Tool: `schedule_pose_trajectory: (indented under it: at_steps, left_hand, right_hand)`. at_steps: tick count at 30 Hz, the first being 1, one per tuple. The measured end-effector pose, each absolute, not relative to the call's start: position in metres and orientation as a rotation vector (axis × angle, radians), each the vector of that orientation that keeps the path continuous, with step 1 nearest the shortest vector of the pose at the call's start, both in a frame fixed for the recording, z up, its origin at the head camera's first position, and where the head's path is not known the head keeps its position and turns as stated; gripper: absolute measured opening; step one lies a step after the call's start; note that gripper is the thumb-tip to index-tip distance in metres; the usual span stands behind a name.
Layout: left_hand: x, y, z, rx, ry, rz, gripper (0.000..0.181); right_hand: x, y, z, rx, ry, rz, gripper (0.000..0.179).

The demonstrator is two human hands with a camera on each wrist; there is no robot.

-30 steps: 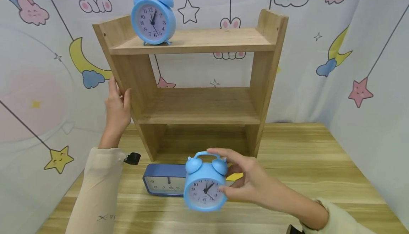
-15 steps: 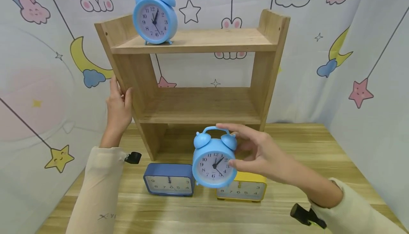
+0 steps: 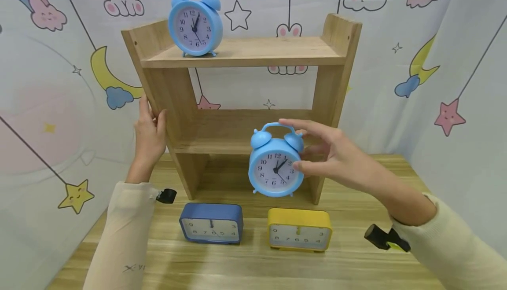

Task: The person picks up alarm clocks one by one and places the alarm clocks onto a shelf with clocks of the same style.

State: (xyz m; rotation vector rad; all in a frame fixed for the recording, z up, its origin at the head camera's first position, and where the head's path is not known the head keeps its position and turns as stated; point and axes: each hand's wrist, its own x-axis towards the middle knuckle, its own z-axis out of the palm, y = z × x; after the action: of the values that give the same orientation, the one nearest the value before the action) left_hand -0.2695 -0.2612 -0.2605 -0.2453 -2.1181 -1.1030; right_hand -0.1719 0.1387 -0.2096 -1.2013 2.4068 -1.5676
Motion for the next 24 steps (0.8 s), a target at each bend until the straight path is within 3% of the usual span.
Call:
schedule_pose_trajectory:
  at_steps: [24]
  left_hand:
    - [-0.269, -0.262, -0.261, -0.253, -2.122, -1.106, 0.058]
  right_hand:
    - [-0.199, 0.154, -0.136, -1.031, 2.566, -1.545, 0.070]
